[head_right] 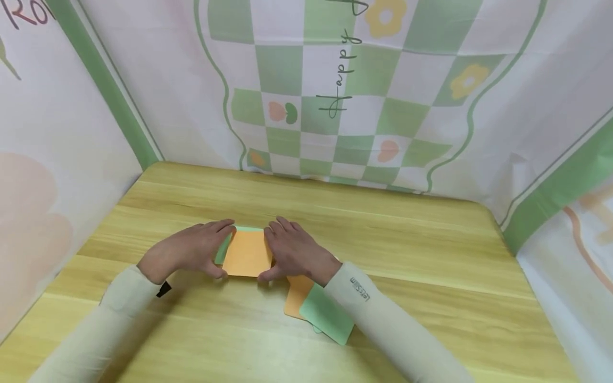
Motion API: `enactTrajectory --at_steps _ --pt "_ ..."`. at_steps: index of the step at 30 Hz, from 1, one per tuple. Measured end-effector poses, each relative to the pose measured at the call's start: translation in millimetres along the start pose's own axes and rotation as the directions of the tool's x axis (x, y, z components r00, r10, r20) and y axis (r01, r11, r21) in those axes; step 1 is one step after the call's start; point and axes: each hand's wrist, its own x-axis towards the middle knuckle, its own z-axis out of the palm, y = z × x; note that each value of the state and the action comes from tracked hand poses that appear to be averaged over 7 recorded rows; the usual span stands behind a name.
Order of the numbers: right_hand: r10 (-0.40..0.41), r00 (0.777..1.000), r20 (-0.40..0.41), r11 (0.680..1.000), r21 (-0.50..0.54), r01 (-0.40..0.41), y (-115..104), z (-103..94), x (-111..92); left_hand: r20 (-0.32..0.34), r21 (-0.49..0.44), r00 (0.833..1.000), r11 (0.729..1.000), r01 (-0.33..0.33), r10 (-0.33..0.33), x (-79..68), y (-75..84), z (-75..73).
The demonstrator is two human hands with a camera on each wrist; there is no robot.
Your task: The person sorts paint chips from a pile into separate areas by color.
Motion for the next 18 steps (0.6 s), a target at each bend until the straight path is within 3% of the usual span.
enactTrajectory --at_steps 9,18 --pt "0.038 0.999 0.021 0.998 0.043 -0.038 2.3 -0.3 19.8 -0.068 0.015 0.997 0.999 0.042 -0.041 6.7 -12.1 3.6" --pt "0.070 0.996 0.047 0.996 0.055 -0.072 2.9 5.5 31.2 -0.007 0.003 0.997 0.997 0.072 -0.072 8.7 -19.1 2.7"
